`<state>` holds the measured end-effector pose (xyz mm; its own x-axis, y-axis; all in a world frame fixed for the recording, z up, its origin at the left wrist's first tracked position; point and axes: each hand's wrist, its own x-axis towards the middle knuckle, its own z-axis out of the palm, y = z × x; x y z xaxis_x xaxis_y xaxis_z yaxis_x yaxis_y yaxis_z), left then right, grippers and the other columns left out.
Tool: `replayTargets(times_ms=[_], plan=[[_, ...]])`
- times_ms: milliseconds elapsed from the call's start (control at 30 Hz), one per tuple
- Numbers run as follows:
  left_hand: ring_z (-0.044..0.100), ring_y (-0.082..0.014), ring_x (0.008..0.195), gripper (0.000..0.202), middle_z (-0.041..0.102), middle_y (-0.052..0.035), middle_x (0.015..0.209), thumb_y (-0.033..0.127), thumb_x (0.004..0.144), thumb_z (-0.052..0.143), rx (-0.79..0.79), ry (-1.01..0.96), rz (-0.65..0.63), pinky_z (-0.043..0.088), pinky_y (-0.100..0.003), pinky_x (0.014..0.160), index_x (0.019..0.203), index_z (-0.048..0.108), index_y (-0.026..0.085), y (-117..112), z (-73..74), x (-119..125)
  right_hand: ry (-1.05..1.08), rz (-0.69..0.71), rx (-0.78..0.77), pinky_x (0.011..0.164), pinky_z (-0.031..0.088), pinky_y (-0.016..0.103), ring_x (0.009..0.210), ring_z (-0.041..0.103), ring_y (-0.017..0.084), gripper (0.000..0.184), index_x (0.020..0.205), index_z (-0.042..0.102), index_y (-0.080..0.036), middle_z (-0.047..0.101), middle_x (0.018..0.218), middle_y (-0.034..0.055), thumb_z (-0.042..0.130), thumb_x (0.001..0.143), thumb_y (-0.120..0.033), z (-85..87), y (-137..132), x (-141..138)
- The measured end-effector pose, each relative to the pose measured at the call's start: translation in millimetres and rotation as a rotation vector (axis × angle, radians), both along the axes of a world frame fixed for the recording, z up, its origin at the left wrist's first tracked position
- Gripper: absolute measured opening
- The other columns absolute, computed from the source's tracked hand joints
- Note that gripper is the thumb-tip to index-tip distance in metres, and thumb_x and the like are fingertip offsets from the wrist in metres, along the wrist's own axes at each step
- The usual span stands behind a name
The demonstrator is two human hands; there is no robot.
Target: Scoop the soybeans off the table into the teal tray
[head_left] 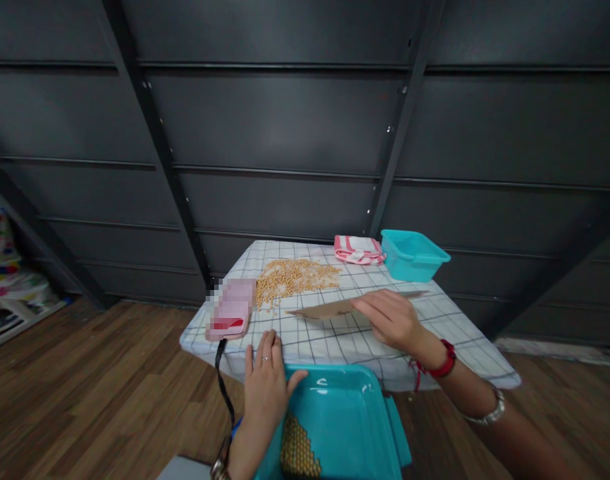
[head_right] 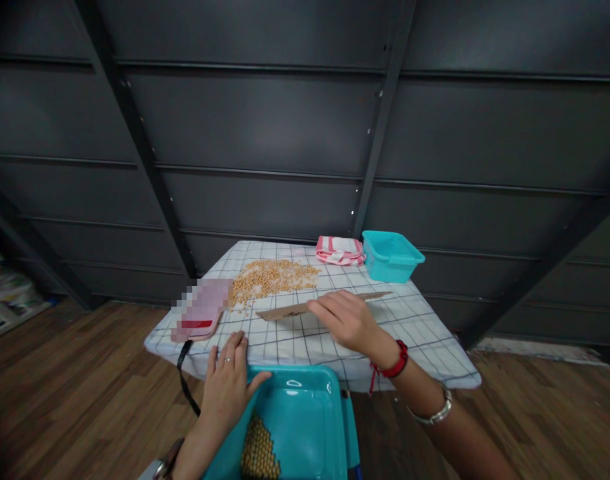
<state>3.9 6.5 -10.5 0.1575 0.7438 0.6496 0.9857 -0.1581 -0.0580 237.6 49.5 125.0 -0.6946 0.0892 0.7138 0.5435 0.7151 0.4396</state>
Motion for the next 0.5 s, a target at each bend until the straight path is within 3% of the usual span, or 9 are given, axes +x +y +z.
replayTargets(times_ms=[233, 500], plan=[[0.048, -0.0288, 0.108, 0.076, 0.056, -0.0204, 0.112, 0.067, 0.073, 0.027, 0.069, 0.041, 0.012, 0.029, -0.046, 0.092, 0.106, 0.052, 0.003, 0, 1.5, 1, -0.037, 0.09, 0.06, 0.06, 0.041, 0.026, 0.071, 0.053, 0.012, 0.019, 0.092, 0.054, -0.011, 0.062, 0.077, 0.0052, 0.037, 0.084, -0.007, -17.2, 50, -37], [0.048, -0.0283, 0.108, 0.076, 0.057, -0.0193, 0.112, 0.068, 0.072, 0.026, 0.073, 0.045, 0.026, 0.028, -0.045, 0.093, 0.106, 0.054, 0.006, 1, -0.2, 2, -0.107, 0.048, 0.051, 0.062, 0.041, 0.025, 0.069, 0.052, 0.01, 0.018, 0.092, 0.055, -0.013, 0.061, 0.076, 0.0031, 0.039, 0.086, -0.01, -26.6, 48, -46]])
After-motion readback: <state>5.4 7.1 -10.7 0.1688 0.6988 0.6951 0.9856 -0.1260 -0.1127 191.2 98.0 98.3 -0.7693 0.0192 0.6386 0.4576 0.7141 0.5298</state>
